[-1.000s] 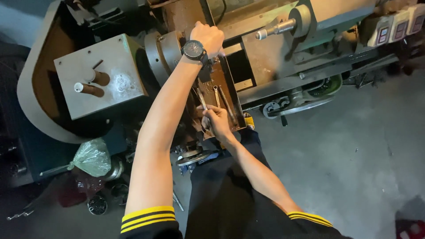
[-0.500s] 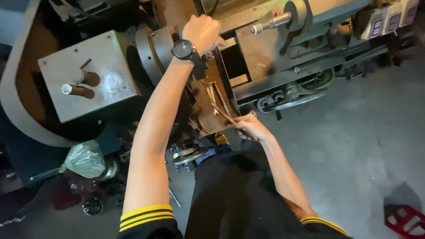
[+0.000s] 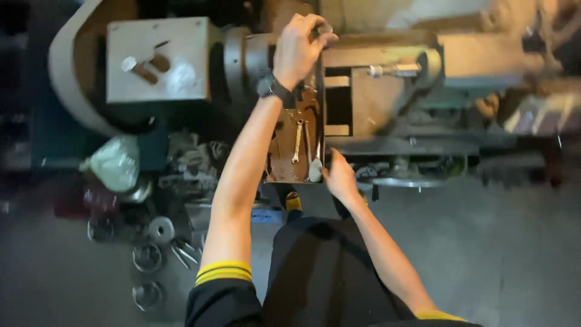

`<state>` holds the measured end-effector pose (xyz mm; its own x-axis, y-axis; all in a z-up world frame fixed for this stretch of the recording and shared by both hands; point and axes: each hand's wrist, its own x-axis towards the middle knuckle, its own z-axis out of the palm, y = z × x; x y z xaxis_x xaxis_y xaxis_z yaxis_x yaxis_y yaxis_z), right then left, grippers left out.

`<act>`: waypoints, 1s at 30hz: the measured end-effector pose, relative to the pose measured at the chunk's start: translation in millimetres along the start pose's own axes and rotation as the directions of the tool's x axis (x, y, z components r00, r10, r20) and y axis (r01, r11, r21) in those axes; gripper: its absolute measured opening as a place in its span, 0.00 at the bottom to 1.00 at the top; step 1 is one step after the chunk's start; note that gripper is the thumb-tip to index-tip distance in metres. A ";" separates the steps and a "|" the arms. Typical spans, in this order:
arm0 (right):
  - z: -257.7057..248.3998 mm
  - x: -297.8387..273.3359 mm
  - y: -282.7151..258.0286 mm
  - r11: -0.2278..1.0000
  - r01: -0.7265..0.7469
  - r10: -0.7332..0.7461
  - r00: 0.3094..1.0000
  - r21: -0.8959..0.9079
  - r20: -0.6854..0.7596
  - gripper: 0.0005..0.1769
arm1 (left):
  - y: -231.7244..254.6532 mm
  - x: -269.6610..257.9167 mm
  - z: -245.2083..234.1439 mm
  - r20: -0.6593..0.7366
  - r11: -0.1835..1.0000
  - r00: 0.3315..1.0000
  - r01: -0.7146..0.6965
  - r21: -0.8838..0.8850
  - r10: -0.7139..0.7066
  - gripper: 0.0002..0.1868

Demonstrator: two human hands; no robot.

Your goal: The person operates a metal lathe, using a wrench to tighten the chuck and adjusting the machine's controls. They wipe the rotating chuck with a cloth and use a file to smooth the metal surface while the machine is running.

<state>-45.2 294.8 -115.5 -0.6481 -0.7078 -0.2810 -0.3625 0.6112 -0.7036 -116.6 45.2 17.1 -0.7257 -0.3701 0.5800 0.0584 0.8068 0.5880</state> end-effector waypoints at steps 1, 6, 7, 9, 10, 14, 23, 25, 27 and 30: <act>-8.1 -12.8 24.3 0.999 0.048 -0.048 0.998 -0.007 0.036 0.31 | 8.0 -10.7 -13.5 -0.035 0.999 0.999 0.024 0.044 -0.023 0.09; -43.0 -63.2 235.3 0.992 0.121 -0.123 0.975 0.024 0.186 0.12 | 13.7 -76.8 -82.5 -0.448 0.962 0.879 0.243 0.124 -0.164 0.09; -51.1 -78.7 255.3 0.988 0.148 -0.152 0.966 0.037 0.211 0.12 | 17.9 -85.8 -102.1 -0.462 0.953 0.872 0.259 0.156 -0.162 0.09; -70.7 -103.9 297.9 0.781 -0.621 0.585 0.764 0.068 0.272 0.15 | 28.6 -98.8 -138.0 -0.617 0.892 0.750 0.420 0.169 -0.237 0.06; -53.1 -102.2 341.8 0.794 -0.605 0.565 0.772 0.065 0.291 0.15 | 31.3 -105.5 -148.2 -0.628 0.883 0.745 0.428 0.192 -0.225 0.06; 7.0 -66.1 412.5 0.518 -0.840 0.790 0.543 0.162 0.286 0.17 | 27.0 -113.3 -170.4 -0.625 0.777 0.718 0.568 0.271 -0.307 0.08; 126.5 -0.4 403.2 0.633 -0.774 0.655 0.546 0.016 0.522 0.27 | 6.0 -98.7 -166.4 -0.509 0.694 0.773 0.601 0.398 -0.378 0.16; 139.6 -5.6 374.3 0.638 -0.769 0.641 0.558 0.038 0.528 0.27 | 12.9 -89.4 -167.3 -0.488 0.659 0.774 0.616 0.432 -0.404 0.26; 141.6 -12.3 359.3 0.633 -0.770 0.630 0.572 0.079 0.526 0.26 | 17.4 -70.7 -171.1 -0.421 0.529 0.867 0.498 0.687 -0.269 0.38; 121.3 -43.0 360.6 0.616 -0.775 0.632 0.595 0.143 0.497 0.25 | 18.1 19.2 -179.3 -0.235 0.670 0.964 0.256 0.697 -0.124 0.28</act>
<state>-66.9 502.6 -436.2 -0.2820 -0.2101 -0.9361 0.3743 0.8743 -0.3090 -6.6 -29.8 140.0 -0.5458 -0.5653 0.6185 -0.6245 0.7666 0.1496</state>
